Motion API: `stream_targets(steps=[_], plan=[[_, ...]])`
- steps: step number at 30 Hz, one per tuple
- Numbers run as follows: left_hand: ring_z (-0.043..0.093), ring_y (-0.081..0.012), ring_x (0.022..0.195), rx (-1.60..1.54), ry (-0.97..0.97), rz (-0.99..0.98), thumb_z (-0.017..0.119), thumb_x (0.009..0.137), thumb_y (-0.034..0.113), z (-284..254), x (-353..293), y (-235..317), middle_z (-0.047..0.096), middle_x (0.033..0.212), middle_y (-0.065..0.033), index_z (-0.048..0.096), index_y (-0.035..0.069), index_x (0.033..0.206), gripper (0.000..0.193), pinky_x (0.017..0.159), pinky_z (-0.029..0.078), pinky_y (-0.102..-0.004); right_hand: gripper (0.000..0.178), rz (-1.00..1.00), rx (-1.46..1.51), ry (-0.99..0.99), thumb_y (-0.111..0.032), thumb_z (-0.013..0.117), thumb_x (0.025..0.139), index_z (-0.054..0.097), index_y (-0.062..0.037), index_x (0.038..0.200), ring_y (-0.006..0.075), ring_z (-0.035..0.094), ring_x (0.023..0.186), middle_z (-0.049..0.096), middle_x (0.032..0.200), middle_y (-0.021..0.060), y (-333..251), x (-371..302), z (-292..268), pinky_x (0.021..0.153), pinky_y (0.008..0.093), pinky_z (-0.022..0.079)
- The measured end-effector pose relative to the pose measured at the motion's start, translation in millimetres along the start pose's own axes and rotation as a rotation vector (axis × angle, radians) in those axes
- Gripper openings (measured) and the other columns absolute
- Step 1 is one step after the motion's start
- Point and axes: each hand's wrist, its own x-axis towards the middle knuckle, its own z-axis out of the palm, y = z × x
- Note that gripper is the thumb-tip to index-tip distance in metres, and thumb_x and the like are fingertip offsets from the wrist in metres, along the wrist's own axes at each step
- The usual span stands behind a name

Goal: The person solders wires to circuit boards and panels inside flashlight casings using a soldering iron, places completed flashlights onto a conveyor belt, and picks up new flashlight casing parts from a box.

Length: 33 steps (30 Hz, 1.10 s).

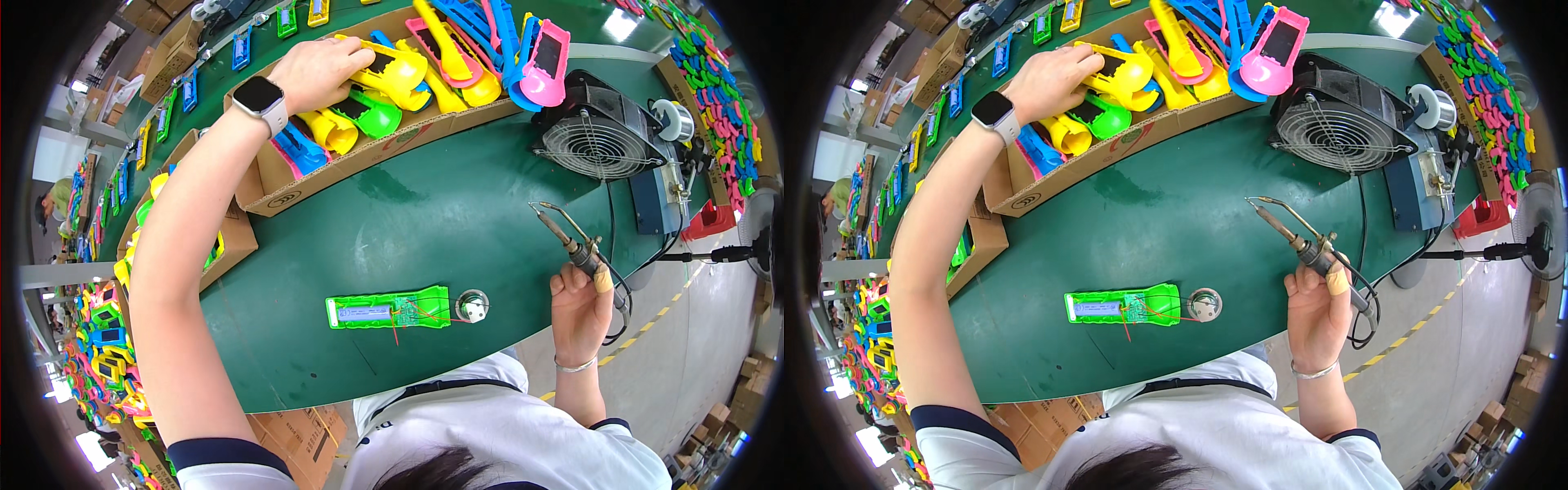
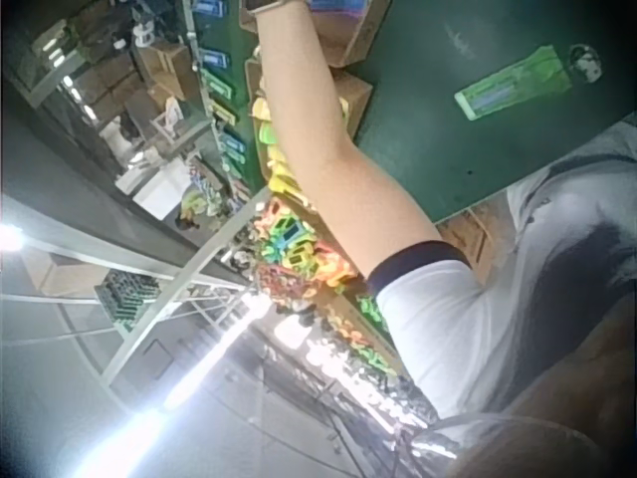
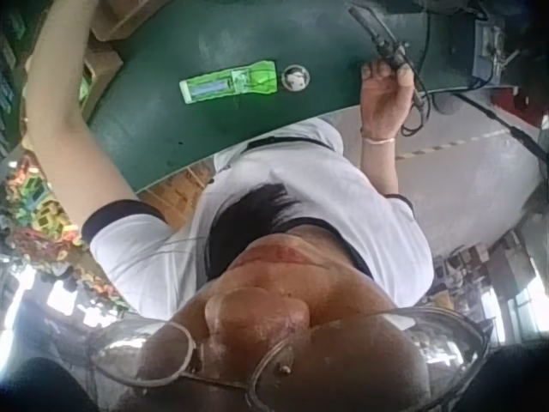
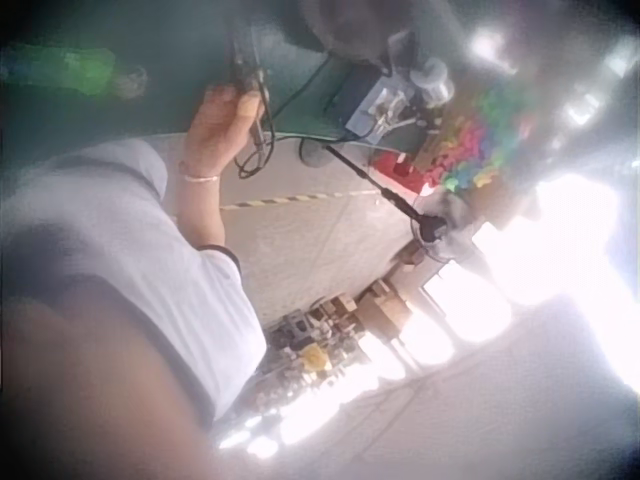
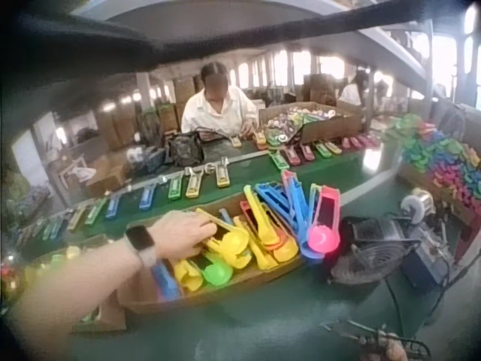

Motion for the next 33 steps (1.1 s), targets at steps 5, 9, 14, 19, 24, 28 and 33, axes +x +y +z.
stream_targets(steps=[5,9,14,19,24,28,33], plan=[[0.065,-0.0269,0.087,0.142,-0.022,-0.044,0.069,0.073,0.006,-36,-21,18,0.058,0.093,-0.0084,0.054,0.009,0.099,0.031,0.072,0.053,-0.0401,0.023,-0.031,-0.052,0.001,-0.027,0.053,0.104,0.059,-0.0108,0.119,0.0117,0.047,0.084,0.056,0.089,0.0006,-5,-3,4,0.077,0.0305,0.039],[0.066,-0.0257,0.083,0.369,0.051,-0.238,0.071,0.075,0.009,-100,-53,40,0.061,0.096,-0.0066,0.058,0.01,0.107,0.035,0.069,0.053,-0.0383,0.024,-0.044,-0.067,-0.011,-0.028,0.051,0.105,0.059,-0.0096,0.119,0.0129,0.046,0.083,0.055,0.088,0.001,-4,-1,5,0.077,0.0302,0.038],[0.067,-0.0227,0.085,0.549,0.077,-0.352,0.072,0.079,0.014,-126,-81,86,0.063,0.1,-0.003,0.059,0.013,0.111,0.035,0.068,0.054,-0.0368,0.03,-0.018,-0.046,-0.084,-0.03,0.051,0.105,0.061,-0.0065,0.121,0.0136,0.043,0.082,0.054,0.088,0.0008,-1,2,8,0.076,0.0312,0.038],[0.068,-0.0215,0.088,0.439,0.13,-0.457,0.071,0.081,0.014,-100,-93,113,0.065,0.099,-0.0024,0.061,0.013,0.108,0.028,0.069,0.054,-0.035,0.031,-0.004,-0.017,-0.139,-0.03,0.05,0.106,0.061,-0.0063,0.123,0.0139,0.043,0.083,0.054,0.088,0.0009,0,-2,10,0.077,0.0318,0.038],[0.066,-0.0285,0.088,0.296,0.165,-0.413,0.077,0.075,0.011,-135,-97,203,0.065,0.104,-0.0079,0.065,0.012,0.108,0.035,0.073,0.055,-0.0375,0.032,0.001,-0.017,-0.086,-0.028,0.051,0.106,0.059,-0.0022,0.123,0.0147,0.042,0.082,0.054,0.09,0.0037,-8,-3,8,0.081,0.0336,0.04],[0.058,-0.0204,0.081,0.069,-0.12,-0.432,0.067,0.079,0.017,-121,-92,255,0.056,0.094,-0.0018,0.06,0.014,0.105,0.027,0.065,0.048,-0.0333,0.034,0.041,0.01,-0.111,-0.027,0.051,0.105,0.058,-0.0001,0.124,0.0141,0.04,0.081,0.051,0.089,0.0031,-6,0,9,0.081,0.033,0.039],[0.061,-0.0271,0.086,-0.056,-0.07,-0.57,0.075,0.081,0.017,-53,-94,197,0.056,0.093,-0.0075,0.056,0.01,0.106,0.032,0.068,0.051,-0.0381,0.035,0.065,0.019,-0.122,-0.027,0.051,0.105,0.057,0.0001,0.126,0.0137,0.039,0.081,0.05,0.088,0.0024,-3,-4,12,0.08,0.0324,0.037]])
